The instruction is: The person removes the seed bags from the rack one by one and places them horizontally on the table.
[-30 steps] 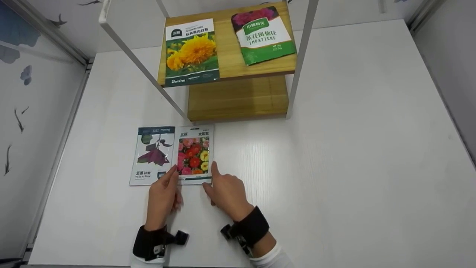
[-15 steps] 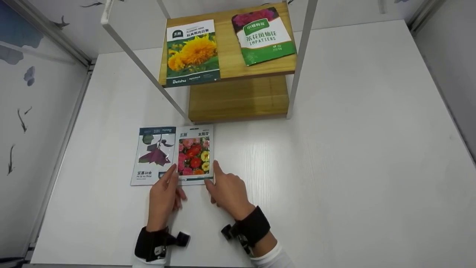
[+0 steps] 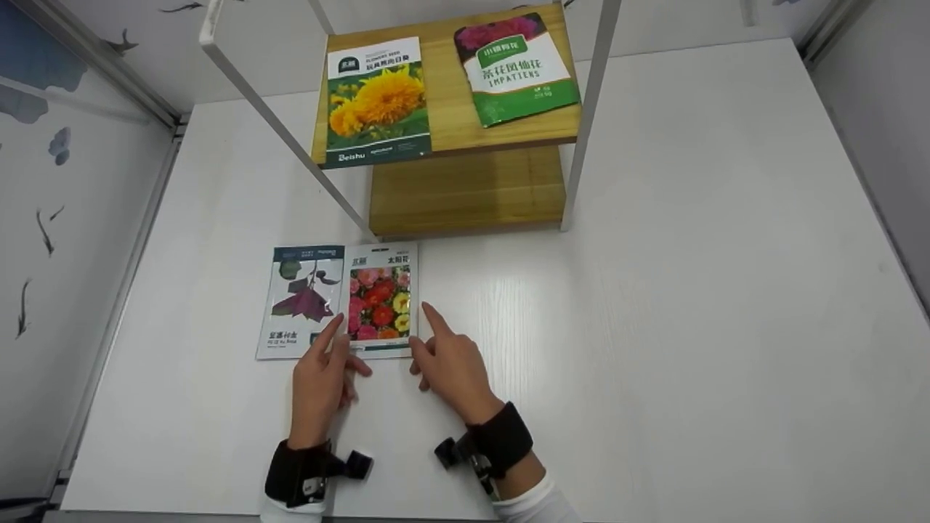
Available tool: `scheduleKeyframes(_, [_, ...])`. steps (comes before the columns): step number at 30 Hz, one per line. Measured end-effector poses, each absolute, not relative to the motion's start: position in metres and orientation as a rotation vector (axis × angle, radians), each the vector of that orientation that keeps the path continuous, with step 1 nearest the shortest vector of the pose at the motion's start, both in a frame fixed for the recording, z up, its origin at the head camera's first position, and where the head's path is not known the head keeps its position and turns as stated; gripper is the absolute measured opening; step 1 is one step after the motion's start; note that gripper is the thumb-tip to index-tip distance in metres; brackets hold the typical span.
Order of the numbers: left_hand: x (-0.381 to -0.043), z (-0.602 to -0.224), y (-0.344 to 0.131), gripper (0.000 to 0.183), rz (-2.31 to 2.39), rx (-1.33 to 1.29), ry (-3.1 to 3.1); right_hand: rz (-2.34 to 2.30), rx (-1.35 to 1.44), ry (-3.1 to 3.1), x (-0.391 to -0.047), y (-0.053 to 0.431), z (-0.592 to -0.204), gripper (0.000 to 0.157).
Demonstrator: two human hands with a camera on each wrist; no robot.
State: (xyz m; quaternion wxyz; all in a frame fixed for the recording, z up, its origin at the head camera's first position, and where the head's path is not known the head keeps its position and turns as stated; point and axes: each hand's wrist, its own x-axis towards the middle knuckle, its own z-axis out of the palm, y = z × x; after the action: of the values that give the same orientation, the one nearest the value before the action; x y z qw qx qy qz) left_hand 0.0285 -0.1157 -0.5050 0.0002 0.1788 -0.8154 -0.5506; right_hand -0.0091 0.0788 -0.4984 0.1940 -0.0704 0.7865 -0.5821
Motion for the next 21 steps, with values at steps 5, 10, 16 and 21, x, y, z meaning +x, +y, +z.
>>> scheduleKeyframes(5, [0.028, -0.504, -0.115, 0.044, -1.748, 0.565, -2.526, -1.668, -0.148, 2.210, -0.007, 0.079, -0.490, 0.052])
scheduleKeyframes(10, [0.028, -0.505, -0.115, 0.048, -1.772, 0.559, -2.499, -1.677, -0.121, 2.225, -0.008, 0.080, -0.496, 0.050])
scheduleKeyframes(16, [0.030, -0.489, -0.116, 0.043, -1.805, 0.569, -2.490, -1.752, -0.112, 2.241, -0.009, 0.082, -0.496, 0.048])
scheduleKeyframes(21, [0.030, -0.462, -0.111, 0.042, -1.839, 0.549, -2.477, -1.897, -0.156, 2.227, -0.009, 0.084, -0.476, 0.046])
